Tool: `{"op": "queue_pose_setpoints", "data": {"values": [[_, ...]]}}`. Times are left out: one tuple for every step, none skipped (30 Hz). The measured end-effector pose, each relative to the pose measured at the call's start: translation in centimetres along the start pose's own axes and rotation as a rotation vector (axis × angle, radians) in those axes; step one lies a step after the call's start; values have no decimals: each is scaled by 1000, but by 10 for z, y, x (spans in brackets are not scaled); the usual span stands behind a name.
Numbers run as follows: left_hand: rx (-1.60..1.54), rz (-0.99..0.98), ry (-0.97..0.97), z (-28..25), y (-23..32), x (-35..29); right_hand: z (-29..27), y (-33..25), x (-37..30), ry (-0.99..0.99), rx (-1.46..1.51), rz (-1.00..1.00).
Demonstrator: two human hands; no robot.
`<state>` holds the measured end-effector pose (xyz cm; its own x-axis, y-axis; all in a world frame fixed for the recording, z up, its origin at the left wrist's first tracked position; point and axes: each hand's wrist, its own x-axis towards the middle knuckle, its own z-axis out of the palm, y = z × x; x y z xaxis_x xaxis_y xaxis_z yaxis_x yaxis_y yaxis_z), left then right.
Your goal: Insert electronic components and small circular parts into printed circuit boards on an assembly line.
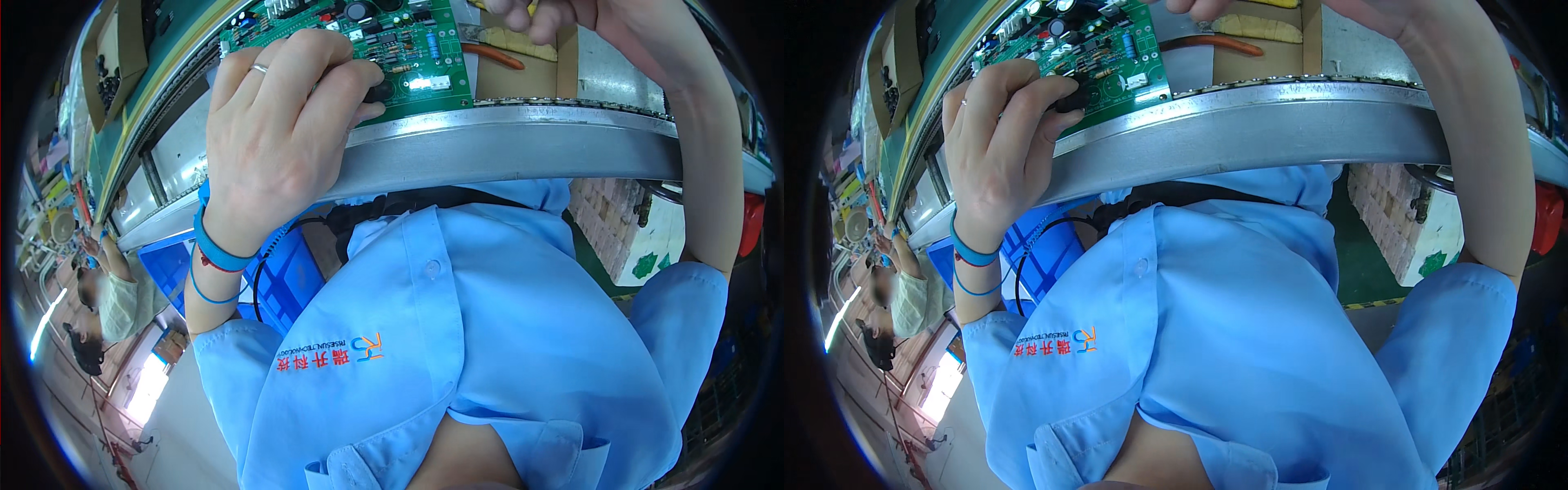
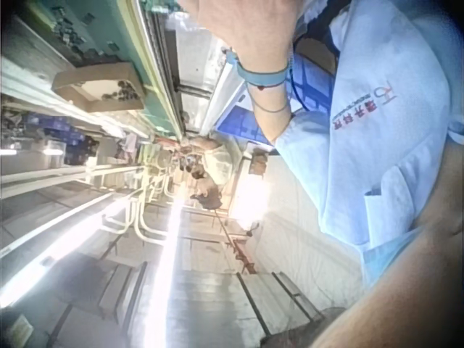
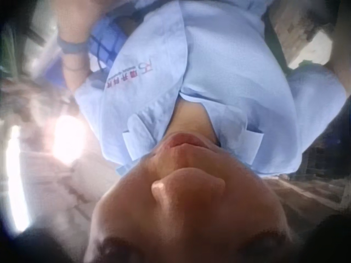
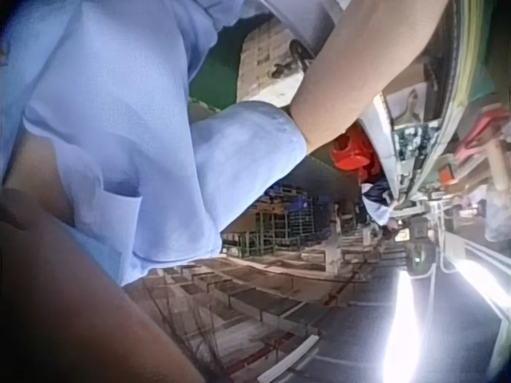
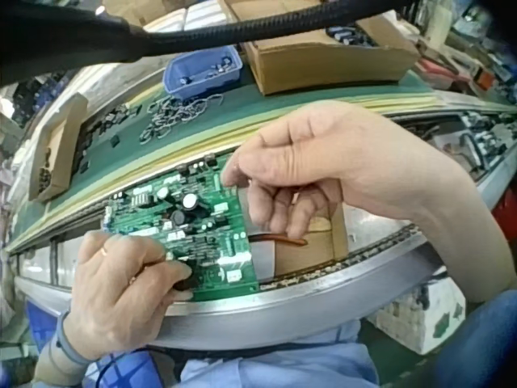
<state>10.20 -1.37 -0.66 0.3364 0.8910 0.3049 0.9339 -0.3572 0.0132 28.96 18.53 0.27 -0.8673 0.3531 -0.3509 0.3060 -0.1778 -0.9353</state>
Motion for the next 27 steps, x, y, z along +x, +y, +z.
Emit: {"op": "queue_pose_setpoints", "data": {"values": [[10,7,-29,-2,1,1,-1,1,-1,-15,42,-17],[20,14,-56,-3,1,2,3,0,-2,29,-84,-69],[21,16,-64,-4,2,3,4,-1,-1,28,-77,-70],[38,11,-66,-4,2,4,5,-3,-2,48,-142,-118],[56,5,-67,-5,3,4,5,-4,-3,69,-208,-166],[56,8,-70,-6,3,4,7,-3,-5,72,-194,-170],[74,19,-83,-7,3,4,8,-4,-5,75,-191,-169],[93,30,-95,-7,3,4,10,-6,-4,76,-237,-125],[91,33,-97,-7,2,5,11,-7,-4,77,-283,-82],[109,39,-103,-7,3,6,10,-5,-4,80,-281,-82],[126,45,-110,-8,3,7,10,-2,-4,59,-233,-88],[125,49,-110,-6,1,7,9,0,-4,39,-185,-95],[129,106,-68,-3,-3,8,9,-1,-6,43,-184,-94],[135,159,-26,-2,-5,7,12,-4,-7,66,-259,-76],[134,160,-24,-2,-4,8,13,-5,-7,89,-335,-57],[140,151,-24,-2,-4,8,12,0,-6,91,-337,-57],[161,118,-38,-4,-4,2,15,12,5,67,-323,-162],[174,93,-52,-7,-3,-4,18,20,14,40,-305,-266],[117,85,-74,-7,-3,1,14,14,7,61,-310,-259],[60,75,-98,-7,-4,5,10,6,-2,12,-256,-187],[51,88,-90,-6,-4,8,8,0,-8,-37,-200,-116],[43,80,-106,-7,-5,7,9,0,-8,-39,-199,-117],[34,71,-123,-8,-5,6,10,0,-7,-22,-196,-116],[35,69,-125,-6,-5,6,11,0,-6,-5,-193,-115],[65,83,-74,-3,-6,5,13,0,-6,-6,-192,-114],[95,97,-22,-1,-6,4,15,-1,-6,3,-233,-135],[94,97,-24,-3,-5,3,17,-2,-6,14,-274,-155]]}}
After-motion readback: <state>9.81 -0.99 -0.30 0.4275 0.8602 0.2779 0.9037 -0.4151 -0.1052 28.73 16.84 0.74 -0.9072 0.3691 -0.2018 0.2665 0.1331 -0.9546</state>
